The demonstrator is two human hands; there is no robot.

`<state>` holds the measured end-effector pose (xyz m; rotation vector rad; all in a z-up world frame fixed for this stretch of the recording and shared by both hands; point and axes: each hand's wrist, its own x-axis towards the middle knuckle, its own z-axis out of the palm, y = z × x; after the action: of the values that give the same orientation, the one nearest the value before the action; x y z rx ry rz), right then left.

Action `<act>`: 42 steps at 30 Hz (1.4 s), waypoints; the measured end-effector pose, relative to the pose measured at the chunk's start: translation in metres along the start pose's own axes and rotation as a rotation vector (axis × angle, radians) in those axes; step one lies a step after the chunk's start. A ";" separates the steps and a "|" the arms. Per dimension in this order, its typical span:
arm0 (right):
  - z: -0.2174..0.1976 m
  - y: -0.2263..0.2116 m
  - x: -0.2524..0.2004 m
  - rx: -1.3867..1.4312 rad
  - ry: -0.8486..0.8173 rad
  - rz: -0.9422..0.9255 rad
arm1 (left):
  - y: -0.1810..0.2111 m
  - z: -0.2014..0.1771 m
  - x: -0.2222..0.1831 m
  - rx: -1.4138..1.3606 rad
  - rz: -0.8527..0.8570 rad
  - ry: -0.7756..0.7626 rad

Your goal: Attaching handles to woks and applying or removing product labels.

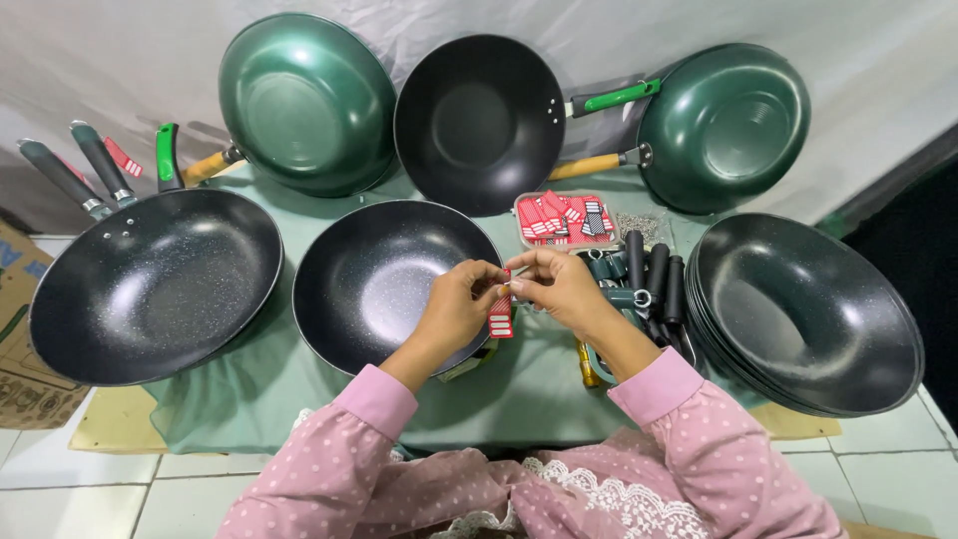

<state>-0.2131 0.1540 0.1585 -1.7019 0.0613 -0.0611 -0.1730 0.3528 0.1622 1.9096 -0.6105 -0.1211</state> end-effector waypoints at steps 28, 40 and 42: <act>0.000 -0.008 -0.009 -0.537 0.097 0.007 | -0.006 0.001 -0.001 0.033 0.012 0.013; 0.010 -0.020 -0.012 0.157 0.066 -0.017 | -0.011 0.008 -0.010 -0.027 -0.069 -0.197; 0.009 -0.023 -0.011 0.198 0.120 -0.010 | -0.009 0.006 -0.010 -0.112 -0.094 -0.209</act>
<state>-0.2232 0.1670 0.1796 -1.4998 0.1321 -0.1719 -0.1803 0.3547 0.1495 1.8295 -0.6395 -0.4111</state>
